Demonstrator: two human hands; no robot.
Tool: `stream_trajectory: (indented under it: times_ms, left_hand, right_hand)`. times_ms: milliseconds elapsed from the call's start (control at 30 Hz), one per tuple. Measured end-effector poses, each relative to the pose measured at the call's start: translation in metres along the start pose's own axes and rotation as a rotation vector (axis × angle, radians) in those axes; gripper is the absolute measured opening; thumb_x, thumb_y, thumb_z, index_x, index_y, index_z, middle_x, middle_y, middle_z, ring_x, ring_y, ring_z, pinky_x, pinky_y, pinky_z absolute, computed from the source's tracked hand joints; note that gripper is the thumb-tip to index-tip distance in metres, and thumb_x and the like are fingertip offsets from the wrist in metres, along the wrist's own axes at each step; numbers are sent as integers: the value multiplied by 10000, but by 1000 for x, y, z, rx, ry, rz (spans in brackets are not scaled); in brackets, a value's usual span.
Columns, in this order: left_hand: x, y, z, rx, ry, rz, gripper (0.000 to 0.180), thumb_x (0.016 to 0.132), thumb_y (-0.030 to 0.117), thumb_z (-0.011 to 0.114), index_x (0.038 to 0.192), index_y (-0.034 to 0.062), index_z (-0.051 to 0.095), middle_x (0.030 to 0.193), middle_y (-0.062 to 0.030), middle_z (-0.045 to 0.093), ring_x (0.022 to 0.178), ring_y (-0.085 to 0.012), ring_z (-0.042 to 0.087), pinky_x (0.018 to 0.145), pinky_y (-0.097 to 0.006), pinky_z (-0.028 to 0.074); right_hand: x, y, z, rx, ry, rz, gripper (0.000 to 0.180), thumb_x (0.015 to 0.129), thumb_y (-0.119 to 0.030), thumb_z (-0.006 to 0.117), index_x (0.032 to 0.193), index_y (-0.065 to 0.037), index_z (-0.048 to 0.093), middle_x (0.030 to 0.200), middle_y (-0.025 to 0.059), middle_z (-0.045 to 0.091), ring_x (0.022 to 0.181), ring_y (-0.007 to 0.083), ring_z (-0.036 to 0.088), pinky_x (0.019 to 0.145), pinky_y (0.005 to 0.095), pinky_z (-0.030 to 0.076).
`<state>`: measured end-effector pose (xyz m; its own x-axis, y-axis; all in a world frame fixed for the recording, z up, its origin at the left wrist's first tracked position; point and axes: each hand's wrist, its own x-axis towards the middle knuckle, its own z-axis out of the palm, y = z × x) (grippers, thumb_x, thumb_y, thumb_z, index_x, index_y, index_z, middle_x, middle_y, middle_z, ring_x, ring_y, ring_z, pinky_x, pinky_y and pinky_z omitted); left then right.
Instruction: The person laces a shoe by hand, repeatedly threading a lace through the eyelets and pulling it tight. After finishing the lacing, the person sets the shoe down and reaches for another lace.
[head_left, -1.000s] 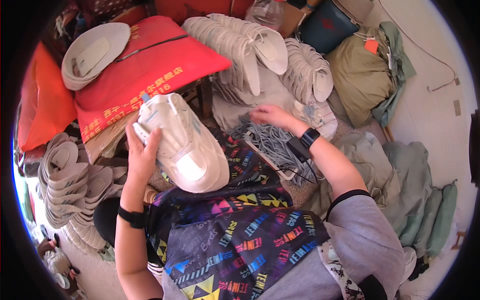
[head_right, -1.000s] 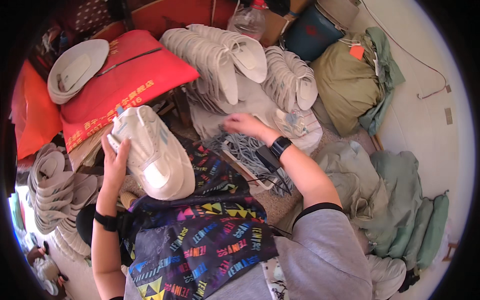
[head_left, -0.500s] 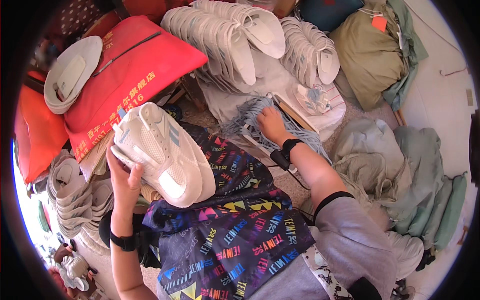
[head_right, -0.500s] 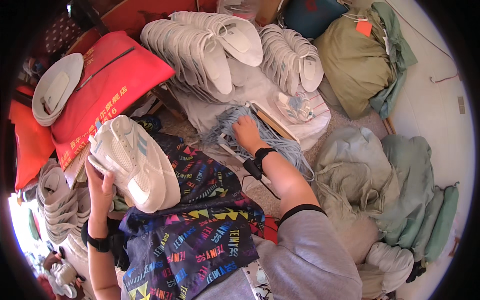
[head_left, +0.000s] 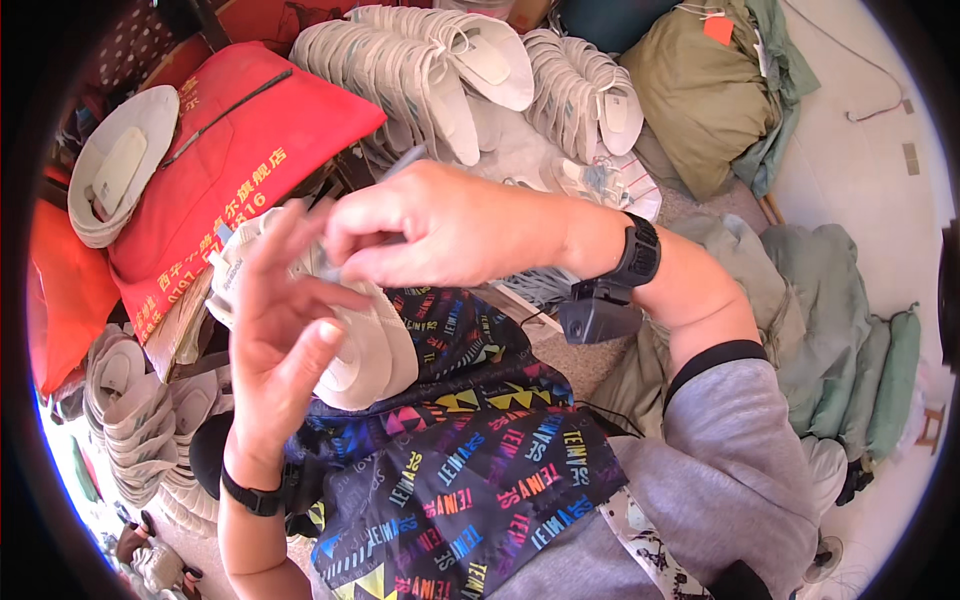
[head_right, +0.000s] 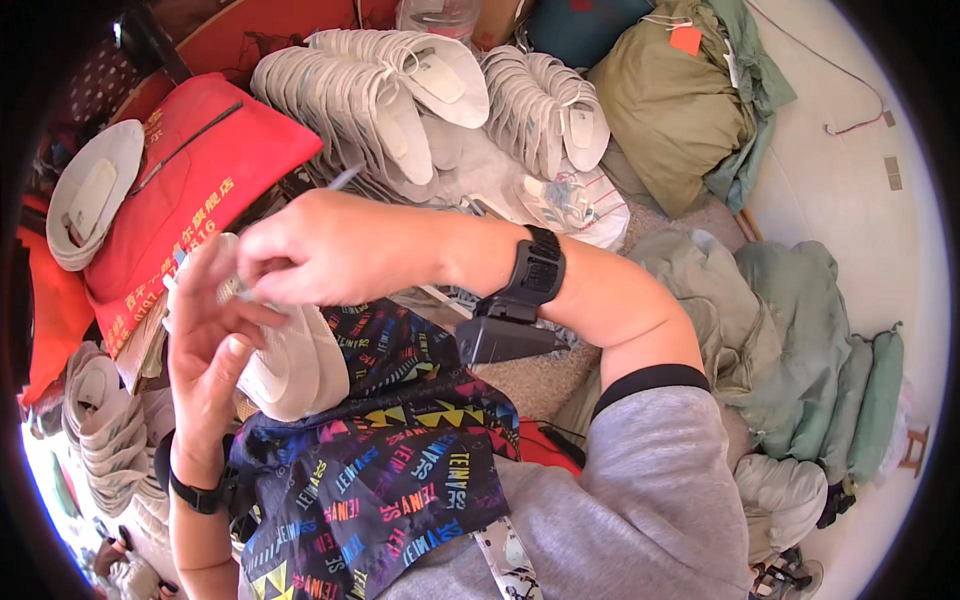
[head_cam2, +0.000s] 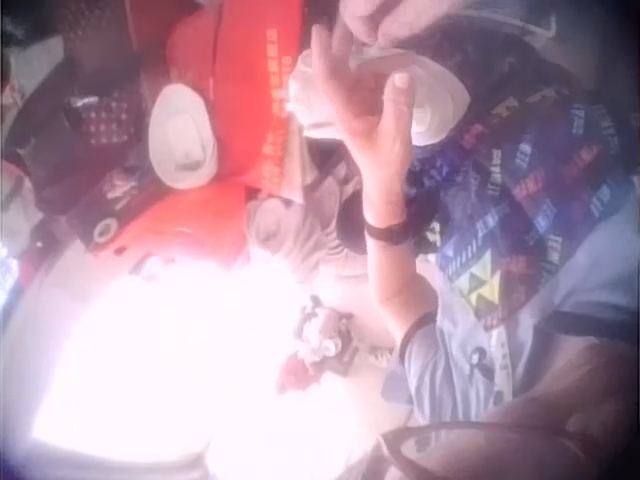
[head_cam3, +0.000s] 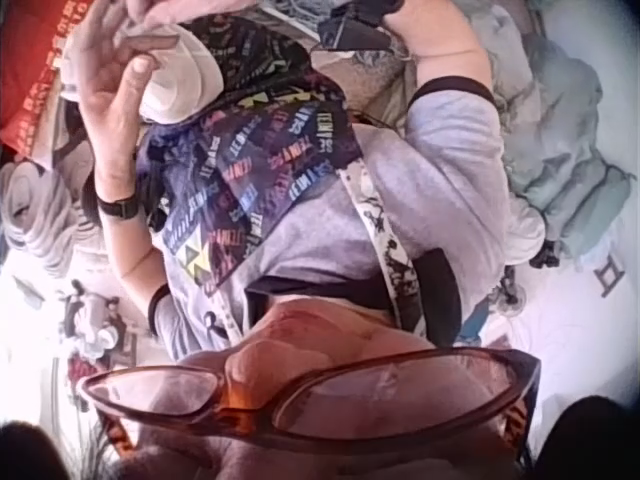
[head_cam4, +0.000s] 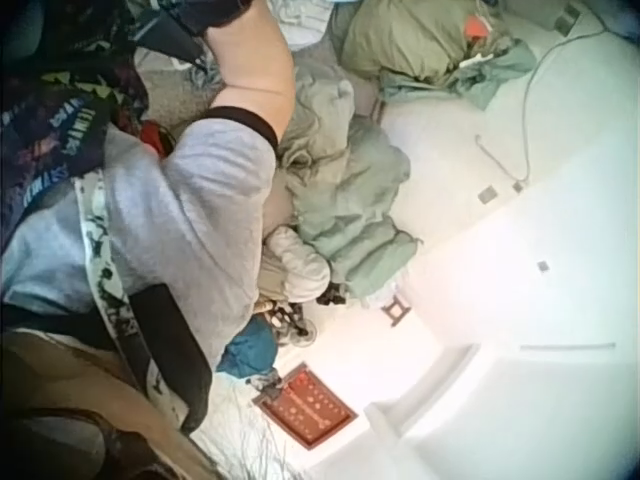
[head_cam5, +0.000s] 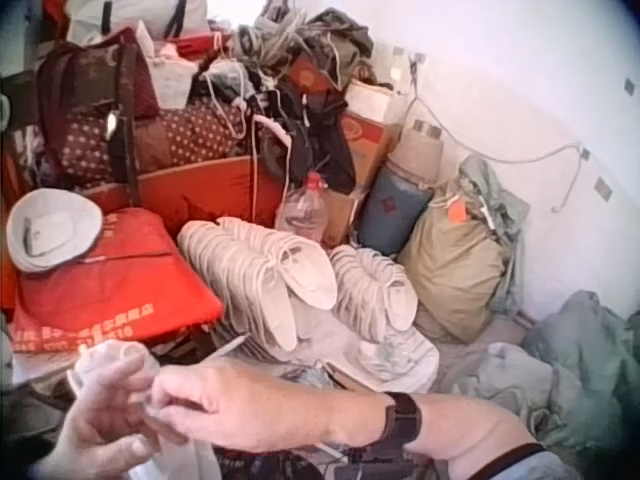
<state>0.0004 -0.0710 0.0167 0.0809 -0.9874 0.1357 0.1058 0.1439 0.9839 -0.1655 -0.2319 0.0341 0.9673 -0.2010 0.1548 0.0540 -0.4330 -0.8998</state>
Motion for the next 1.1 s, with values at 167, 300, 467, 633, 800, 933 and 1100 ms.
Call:
stream_trajectory:
  times_ms: [167, 300, 467, 633, 800, 933, 1100]
  left_hand:
    - [-25, 7, -25, 31, -79, -338, 298, 1002, 187, 564, 1232, -1, 546, 957, -53, 650, 726, -103, 625, 666, -214, 482]
    - [-57, 14, -50, 36, 85, -474, 265, 1054, 222, 451, 1041, 13, 614, 793, -12, 636, 522, -59, 556, 509, -177, 399]
    - [-67, 9, -49, 42, 87, -552, 251, 1050, 197, 455, 1029, 7, 618, 795, -4, 619, 487, -64, 533, 454, -193, 405]
    - [-49, 15, -28, 115, 134, -506, 260, 1041, 226, 490, 1007, 8, 627, 755, -11, 628, 457, -60, 509, 424, -204, 389]
    - [-64, 2, -37, 88, 228, -528, 269, 1036, 240, 506, 989, 4, 626, 743, -16, 634, 454, -58, 501, 426, -206, 384]
    - [-79, -16, -38, 90, 337, -428, 235, 1023, 201, 533, 1075, -9, 624, 834, -21, 651, 552, -49, 530, 511, -200, 429]
    - [-87, -19, -31, -39, 433, -231, 289, 1003, 135, 556, 1251, -14, 571, 982, -22, 655, 746, -45, 571, 697, -208, 480]
  right_hand:
    - [12, -19, -13, -164, 189, -118, 115, 935, -134, 633, 945, -20, 639, 762, -7, 608, 714, 53, 533, 632, 250, 444]
    - [5, 7, -32, -341, 336, 142, 177, 873, -223, 646, 890, -48, 664, 722, 94, 634, 653, 185, 612, 621, 330, 486]
    - [-2, 23, 3, -892, 160, 100, 127, 865, -50, 557, 983, -20, 596, 830, 143, 637, 777, 322, 630, 717, 410, 504]
    - [37, -14, 80, 6, -24, 5, 285, 941, -18, 460, 1217, 1, 526, 1078, 188, 613, 991, 312, 638, 869, 381, 492]
    - [49, 2, 74, 15, -87, 134, 138, 902, -97, 618, 1007, -13, 648, 938, 122, 644, 933, 267, 629, 827, 342, 488]
    - [47, 10, 69, -306, -10, 23, 100, 834, -106, 688, 908, -40, 671, 862, 78, 622, 904, 245, 604, 815, 339, 479]
    - [33, 25, 71, -261, 93, 65, 75, 844, -93, 694, 897, -45, 672, 845, 55, 581, 830, 193, 597, 742, 313, 478]
